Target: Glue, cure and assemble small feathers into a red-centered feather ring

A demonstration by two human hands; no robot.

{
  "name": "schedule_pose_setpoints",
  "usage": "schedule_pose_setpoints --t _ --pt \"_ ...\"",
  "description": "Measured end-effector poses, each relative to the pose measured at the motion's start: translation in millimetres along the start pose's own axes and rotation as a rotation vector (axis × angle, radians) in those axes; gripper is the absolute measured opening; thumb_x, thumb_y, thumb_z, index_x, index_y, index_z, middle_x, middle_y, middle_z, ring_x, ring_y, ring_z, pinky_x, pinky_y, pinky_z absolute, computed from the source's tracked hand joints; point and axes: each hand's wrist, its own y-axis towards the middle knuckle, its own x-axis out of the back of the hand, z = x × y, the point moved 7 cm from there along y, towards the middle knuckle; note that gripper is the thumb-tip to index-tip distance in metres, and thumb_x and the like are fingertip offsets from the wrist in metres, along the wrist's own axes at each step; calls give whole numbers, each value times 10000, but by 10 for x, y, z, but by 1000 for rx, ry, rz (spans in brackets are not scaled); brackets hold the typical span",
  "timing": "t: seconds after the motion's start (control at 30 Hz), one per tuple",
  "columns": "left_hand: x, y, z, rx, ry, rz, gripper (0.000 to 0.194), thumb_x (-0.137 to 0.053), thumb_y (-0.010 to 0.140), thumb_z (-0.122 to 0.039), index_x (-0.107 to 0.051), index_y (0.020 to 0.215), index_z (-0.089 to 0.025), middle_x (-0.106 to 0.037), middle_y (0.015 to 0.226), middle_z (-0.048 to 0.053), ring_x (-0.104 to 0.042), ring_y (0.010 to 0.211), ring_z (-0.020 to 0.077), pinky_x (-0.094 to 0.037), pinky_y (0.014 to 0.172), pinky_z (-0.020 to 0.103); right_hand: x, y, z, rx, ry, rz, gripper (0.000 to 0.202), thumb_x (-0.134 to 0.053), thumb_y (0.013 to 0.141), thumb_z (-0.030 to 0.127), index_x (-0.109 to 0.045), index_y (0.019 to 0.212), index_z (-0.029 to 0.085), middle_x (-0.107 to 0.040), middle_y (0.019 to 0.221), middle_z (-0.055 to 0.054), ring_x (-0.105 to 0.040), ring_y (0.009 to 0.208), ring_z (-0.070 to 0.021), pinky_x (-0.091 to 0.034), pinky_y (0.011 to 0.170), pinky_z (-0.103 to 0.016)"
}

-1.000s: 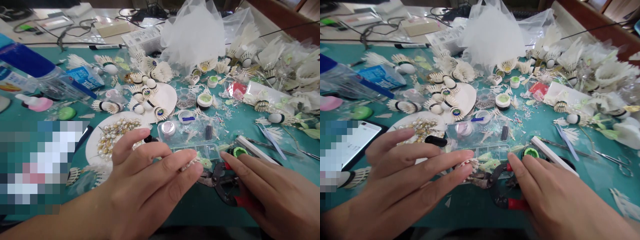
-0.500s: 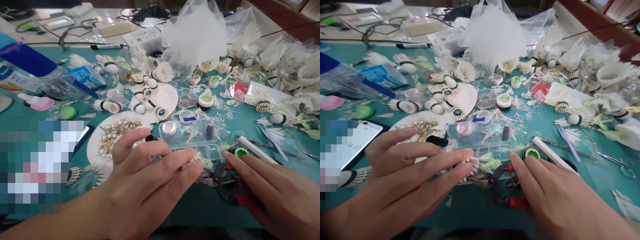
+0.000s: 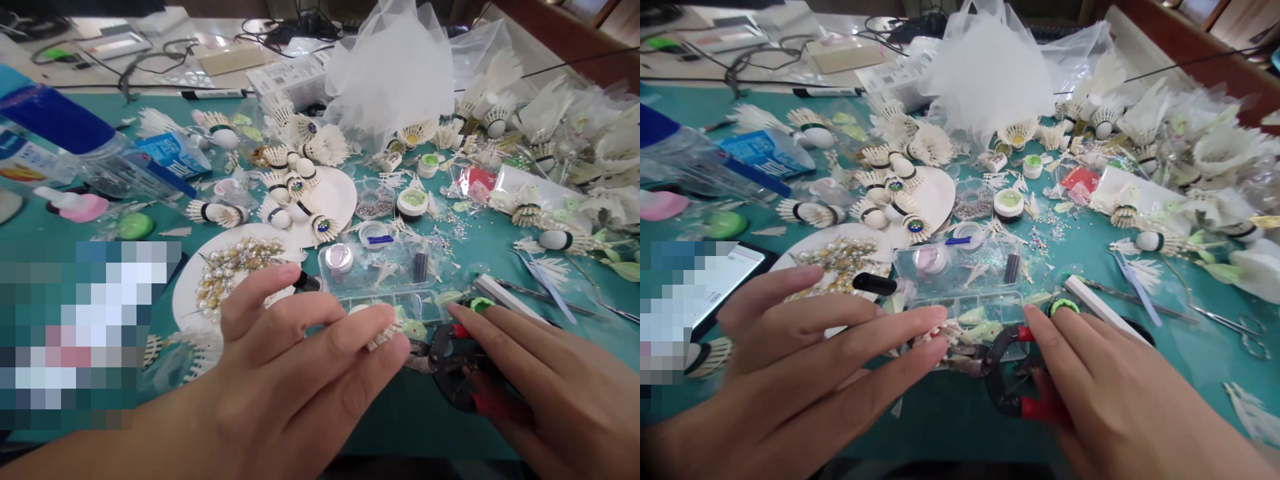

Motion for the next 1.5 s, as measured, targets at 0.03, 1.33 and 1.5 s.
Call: schedule_pose_setpoints --t 0.03,1.33,1.5 --pt "12 -2 -12 -18 20 -18 367 -458 1011 -107 -761 1084 -302 -797 1112 -55 -657 892 189 -334 1193 489 0 6 3 2 -3 4 577 -462 899 185 -429 1466 83 -692 1180 -191 -714 944 -299 -630 781 -412" --pt "8 43 20 44 -37 139 344 -581 937 -63 -719 1190 -251 -801 1153 -23 -684 923 194 -432 1114 480 -68 -74 -14 91 -58 25 763 -391 957 137 -55 1640 77 -710 1196 -185 -734 916 -256 -616 698 -312" --pt "22 69 19 57 -37 123 324 -597 932 -58 -734 1155 -249 -812 1105 -26 -683 900 187 -431 1109 475 -83 -104 -7 93 -60 29 735 -401 971 169 -109 1639 78 -701 1218 -186 -732 916 -257 -615 692 -309"
